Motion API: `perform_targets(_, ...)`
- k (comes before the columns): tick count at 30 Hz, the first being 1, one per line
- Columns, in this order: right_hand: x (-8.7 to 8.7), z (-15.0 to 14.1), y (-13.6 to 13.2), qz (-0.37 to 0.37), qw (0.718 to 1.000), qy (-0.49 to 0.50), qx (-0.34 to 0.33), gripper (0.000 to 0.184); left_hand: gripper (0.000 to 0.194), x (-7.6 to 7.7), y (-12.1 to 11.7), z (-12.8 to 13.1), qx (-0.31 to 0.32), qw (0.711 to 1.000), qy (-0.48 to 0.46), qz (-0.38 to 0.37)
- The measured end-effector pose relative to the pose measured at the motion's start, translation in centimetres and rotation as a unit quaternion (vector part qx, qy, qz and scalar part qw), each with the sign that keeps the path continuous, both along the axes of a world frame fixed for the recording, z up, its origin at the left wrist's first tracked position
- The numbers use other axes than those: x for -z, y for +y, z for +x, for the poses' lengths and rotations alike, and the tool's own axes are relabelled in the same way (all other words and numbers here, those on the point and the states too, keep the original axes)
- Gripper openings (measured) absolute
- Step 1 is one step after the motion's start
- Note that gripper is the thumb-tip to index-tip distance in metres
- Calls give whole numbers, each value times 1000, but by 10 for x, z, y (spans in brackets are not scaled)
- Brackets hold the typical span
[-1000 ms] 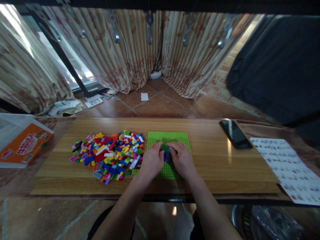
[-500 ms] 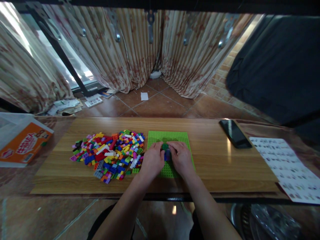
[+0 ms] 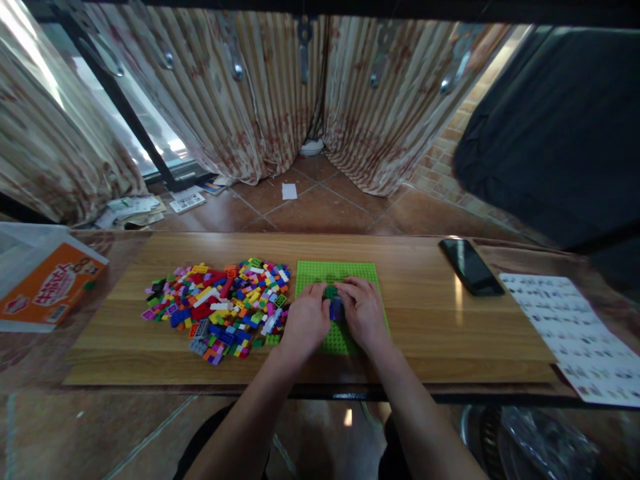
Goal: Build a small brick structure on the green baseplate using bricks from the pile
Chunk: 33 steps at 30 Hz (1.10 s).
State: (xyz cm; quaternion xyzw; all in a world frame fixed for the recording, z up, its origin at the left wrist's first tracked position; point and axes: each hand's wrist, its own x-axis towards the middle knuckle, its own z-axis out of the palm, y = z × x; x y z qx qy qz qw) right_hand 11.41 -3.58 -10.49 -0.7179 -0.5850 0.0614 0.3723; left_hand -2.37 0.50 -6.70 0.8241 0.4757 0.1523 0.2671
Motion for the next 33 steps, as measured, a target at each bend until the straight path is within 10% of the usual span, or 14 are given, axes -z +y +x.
perform_targets(23, 9, 5, -1, 15, 997, -46, -66, 25, 31, 4, -7, -4, 10, 1000, -24, -1)
perform_targets(33, -4, 15, -2, 26, 994, 90, 55, 40, 36, 3, -7, -5, 0, 999, -36, -19)
